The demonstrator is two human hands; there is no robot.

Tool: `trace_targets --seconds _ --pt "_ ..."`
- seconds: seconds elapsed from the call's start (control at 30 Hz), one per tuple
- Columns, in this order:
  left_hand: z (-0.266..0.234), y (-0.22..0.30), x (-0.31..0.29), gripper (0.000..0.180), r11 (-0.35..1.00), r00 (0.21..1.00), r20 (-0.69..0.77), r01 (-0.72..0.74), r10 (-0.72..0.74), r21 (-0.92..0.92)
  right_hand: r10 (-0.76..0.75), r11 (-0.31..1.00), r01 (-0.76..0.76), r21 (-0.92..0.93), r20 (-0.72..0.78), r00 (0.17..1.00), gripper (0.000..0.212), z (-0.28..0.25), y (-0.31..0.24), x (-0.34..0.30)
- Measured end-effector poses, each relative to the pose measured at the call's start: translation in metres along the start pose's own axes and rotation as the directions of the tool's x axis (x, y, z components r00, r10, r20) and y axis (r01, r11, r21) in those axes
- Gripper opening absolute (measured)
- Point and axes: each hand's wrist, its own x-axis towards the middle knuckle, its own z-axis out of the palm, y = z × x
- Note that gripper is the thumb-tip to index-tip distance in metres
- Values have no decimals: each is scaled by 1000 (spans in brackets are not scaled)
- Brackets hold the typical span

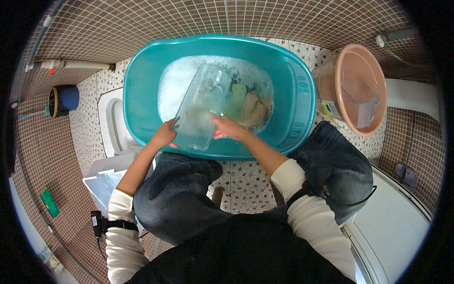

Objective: The person scrubs a transparent rectangular plastic container with a cloth inside a turquoise basin filled with soapy water. They repeatedly submerge, scrub, and rinse the container, turning it over to clean all sides.

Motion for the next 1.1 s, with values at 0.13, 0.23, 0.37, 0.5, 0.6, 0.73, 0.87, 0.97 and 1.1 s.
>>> trace_targets --seconds 0.13,0.23,0.37,0.5,0.6,0.73,0.87,0.97,1.1 --pt "17 -28 50 56 966 962 -245 -57 121 252 -401 581 -45 -812 -334 853 66 -66 16 40" --pt "27 -44 73 58 946 923 -332 -86 194 314 -524 -4 -197 -980 -166 836 57 -78 56 39" --pt "36 -66 96 63 946 866 -415 -174 280 274 -233 -328 -45 -944 34 972 52 -114 87 38" --pt "50 -85 114 64 923 800 -470 -267 373 279 -439 324 -303 -896 -426 791 48 -132 64 68" --pt "65 -92 126 59 967 881 -400 -247 252 64 -170 929 -26 -369 -487 857 41 -111 14 64" --pt "78 -89 140 44 961 954 -296 -37 -48 -274 -167 946 222 238 -231 958 33 -45 -49 46" --pt "83 -88 142 41 777 948 -242 9 -206 -629 -113 795 223 564 -224 968 35 12 -55 53" --pt "86 -92 142 38 724 948 -269 -65 -171 -687 -100 743 230 629 -236 967 33 34 -28 64" --pt "74 -99 144 40 931 920 -390 -179 44 -318 -356 931 327 -163 -210 910 31 19 8 73"
